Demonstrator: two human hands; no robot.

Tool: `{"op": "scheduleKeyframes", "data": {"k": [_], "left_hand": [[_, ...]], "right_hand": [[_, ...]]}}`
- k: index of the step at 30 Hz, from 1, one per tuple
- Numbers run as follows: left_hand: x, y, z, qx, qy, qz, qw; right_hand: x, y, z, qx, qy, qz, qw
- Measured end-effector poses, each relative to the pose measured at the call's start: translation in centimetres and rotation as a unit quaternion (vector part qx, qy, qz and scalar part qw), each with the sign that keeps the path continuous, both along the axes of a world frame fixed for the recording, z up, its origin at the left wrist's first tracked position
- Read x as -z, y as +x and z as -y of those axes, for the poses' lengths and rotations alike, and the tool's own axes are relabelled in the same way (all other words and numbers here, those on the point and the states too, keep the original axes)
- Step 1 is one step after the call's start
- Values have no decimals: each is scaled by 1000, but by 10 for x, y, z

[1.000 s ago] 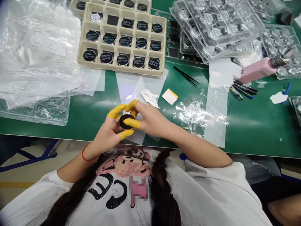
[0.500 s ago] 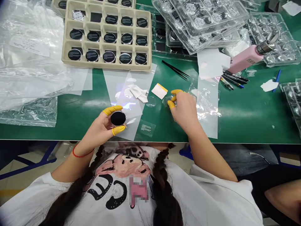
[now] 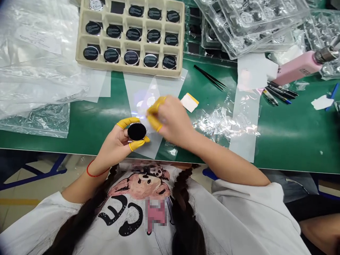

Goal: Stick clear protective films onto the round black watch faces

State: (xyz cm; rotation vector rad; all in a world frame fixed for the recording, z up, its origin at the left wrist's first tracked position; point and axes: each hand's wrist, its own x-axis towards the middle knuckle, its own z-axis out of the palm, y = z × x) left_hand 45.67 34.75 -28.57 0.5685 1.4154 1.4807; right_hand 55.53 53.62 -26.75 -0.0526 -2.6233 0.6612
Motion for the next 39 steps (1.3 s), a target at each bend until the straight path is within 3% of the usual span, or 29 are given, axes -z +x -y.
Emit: {"op": "scheduleKeyframes", "data": {"k": [2,4,7,11,13,17,26,30,34,36,39], "left_hand": [[3,-2,1,4,6,-40,999],[6,-3,2,10,0,-88,996],[8,-1,1,-4,6,-77,997],[6,2,-1,-4,18,-12,1000],[5,2,0,-6,22,-33,999],[5,1,0,-21,28,-110,993],[5,7,-3,-53,28,-40,997],[-3,7,-1,-66,13,3,998],[-17,2,5,-123,38,-53,990],[-24,-2,9,-172,65,-93,978],[-29,-8,14,-207,89,-104,969]], "right_hand": [[-4,7,22,-97,32,-48,994],[0,6,36,-122,71,-75,987],[11,1,35,-69,110,-100,987],[16,6,29,-35,83,-124,988],[13,10,35,-49,85,-131,987],[12,8,46,-41,154,-152,976],[27,-1,22,77,153,-156,973],[18,3,11,141,71,-59,986],[-5,11,-14,181,-59,3,982],[-17,16,-26,152,-173,43,972],[-30,22,-33,71,-334,119,932]]}}
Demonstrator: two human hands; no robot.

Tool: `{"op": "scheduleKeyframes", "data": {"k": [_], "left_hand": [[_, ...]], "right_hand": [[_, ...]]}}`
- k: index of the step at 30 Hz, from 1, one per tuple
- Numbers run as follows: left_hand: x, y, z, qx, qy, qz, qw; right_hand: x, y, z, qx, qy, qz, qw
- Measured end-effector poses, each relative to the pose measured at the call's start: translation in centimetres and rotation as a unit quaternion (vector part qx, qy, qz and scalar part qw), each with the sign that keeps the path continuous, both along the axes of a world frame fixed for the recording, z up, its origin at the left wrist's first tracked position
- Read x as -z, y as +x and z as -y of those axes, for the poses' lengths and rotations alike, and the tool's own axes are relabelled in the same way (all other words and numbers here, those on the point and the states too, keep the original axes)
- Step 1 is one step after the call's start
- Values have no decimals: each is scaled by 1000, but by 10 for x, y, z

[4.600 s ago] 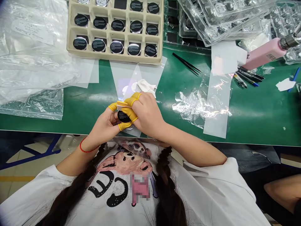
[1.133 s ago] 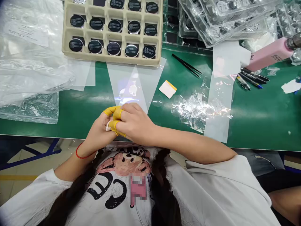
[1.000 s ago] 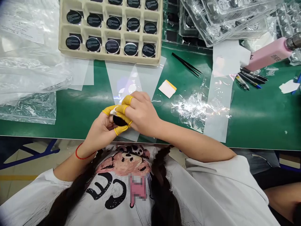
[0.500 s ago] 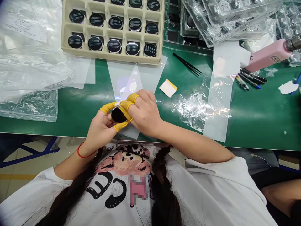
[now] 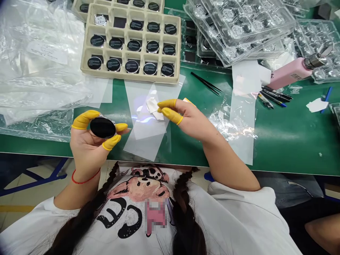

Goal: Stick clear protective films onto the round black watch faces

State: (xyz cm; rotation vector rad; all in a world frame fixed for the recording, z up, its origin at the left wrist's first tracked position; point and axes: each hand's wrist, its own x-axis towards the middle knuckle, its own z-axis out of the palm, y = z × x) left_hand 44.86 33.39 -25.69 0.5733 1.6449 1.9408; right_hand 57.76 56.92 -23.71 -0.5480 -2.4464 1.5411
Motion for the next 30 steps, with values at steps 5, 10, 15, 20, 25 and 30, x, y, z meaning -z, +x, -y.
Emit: {"op": "scheduleKeyframes", "data": {"k": [5,10,15,20,25,30], "left_hand": [[6,-9,1,17,41,52,998],[6,-24,2,72,-57,191,977],[3,-31,5,88,-86,223,967],[2,-33,5,82,-92,207,971],[2,-34,-1,65,-108,203,971],[11,-15,-12,68,-82,131,986]], "right_hand": [[-7,4,7,-21,-17,-17,1000],[-8,5,16,-18,61,-56,996],[-5,4,20,-34,109,-75,991],[-2,3,23,-36,118,-61,990],[-5,4,21,-24,108,-58,992],[-18,8,17,19,27,-100,994]]}}
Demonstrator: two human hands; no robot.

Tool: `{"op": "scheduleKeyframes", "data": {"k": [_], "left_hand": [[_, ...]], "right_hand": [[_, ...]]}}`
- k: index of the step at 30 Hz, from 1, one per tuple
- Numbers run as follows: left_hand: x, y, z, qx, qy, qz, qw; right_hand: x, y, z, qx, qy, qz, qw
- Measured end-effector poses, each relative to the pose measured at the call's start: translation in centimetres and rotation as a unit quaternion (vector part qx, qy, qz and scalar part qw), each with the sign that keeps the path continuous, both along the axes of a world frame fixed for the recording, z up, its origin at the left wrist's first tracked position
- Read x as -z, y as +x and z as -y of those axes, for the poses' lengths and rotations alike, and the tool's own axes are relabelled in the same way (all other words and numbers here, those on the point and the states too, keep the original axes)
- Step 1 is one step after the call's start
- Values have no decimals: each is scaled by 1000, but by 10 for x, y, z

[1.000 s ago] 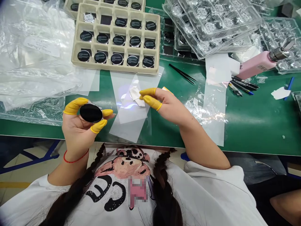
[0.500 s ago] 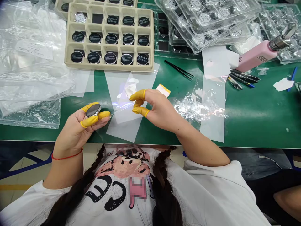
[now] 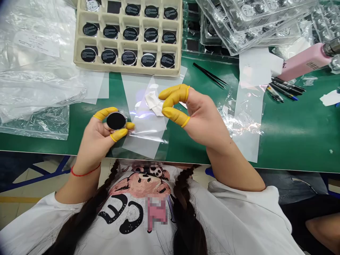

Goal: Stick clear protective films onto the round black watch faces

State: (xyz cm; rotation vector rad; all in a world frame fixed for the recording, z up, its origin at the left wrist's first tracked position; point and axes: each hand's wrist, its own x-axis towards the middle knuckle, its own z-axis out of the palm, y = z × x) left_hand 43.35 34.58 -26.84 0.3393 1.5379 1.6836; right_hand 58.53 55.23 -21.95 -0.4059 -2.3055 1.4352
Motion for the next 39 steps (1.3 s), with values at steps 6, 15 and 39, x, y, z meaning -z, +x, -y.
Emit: {"op": "scheduleKeyframes", "data": {"k": [6,15,39], "left_hand": [[13,25,-9,161,16,1,987],[15,25,-10,164,25,-13,986],[17,25,-8,172,15,-23,985]], "right_hand": [[15,-11,16,-39,-211,82,973],[27,-21,31,-63,-300,138,942],[29,-19,28,-59,-213,132,966]]}}
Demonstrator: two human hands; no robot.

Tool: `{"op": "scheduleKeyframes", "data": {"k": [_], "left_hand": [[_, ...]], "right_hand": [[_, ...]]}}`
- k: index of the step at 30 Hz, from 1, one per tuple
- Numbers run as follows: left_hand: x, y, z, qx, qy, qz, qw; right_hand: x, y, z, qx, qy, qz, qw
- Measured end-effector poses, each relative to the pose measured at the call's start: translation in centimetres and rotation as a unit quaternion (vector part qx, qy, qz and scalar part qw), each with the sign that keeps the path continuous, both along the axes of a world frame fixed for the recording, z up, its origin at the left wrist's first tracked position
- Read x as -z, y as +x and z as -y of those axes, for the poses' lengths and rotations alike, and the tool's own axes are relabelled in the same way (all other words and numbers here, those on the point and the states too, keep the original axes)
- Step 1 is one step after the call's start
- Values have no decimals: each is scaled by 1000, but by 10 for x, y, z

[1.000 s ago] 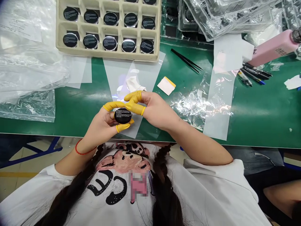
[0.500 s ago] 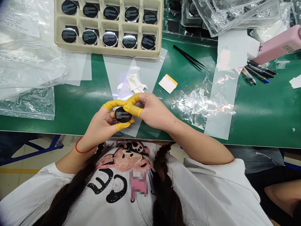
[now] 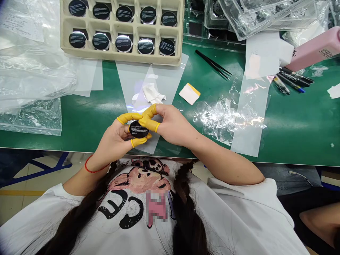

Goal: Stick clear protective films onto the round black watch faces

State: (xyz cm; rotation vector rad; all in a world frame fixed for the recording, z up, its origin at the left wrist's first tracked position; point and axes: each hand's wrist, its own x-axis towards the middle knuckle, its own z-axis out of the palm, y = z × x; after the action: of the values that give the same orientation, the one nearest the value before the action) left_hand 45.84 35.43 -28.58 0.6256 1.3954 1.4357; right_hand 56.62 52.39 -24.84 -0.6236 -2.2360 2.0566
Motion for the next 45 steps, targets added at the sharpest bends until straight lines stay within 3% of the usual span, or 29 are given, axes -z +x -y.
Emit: {"op": "scheduleKeyframes", "data": {"k": [21,24,27,31,33,35,41,43,45], "left_hand": [[1,-1,0,1,14,7,1000],[0,0,0,0,9,10,1000],[-3,0,-2,-4,-2,20,1000],[-5,-2,-4,3,-24,32,999],[-6,-3,-5,8,-28,34,999],[-6,-3,-5,11,-28,34,999],[-2,-3,-4,15,-11,43,999],[0,-2,-3,17,-12,39,999],[2,-2,-3,17,-10,29,999]], "right_hand": [[2,0,4,-3,48,-9,999],[-3,2,3,-13,98,-12,995],[-11,8,-9,-10,244,-26,969],[-13,20,-42,83,461,86,880],[-8,24,-57,97,514,202,828],[-2,24,-66,87,520,292,798],[3,21,-74,114,493,343,791],[4,25,-65,152,485,296,809],[2,31,-46,187,489,165,836]]}}
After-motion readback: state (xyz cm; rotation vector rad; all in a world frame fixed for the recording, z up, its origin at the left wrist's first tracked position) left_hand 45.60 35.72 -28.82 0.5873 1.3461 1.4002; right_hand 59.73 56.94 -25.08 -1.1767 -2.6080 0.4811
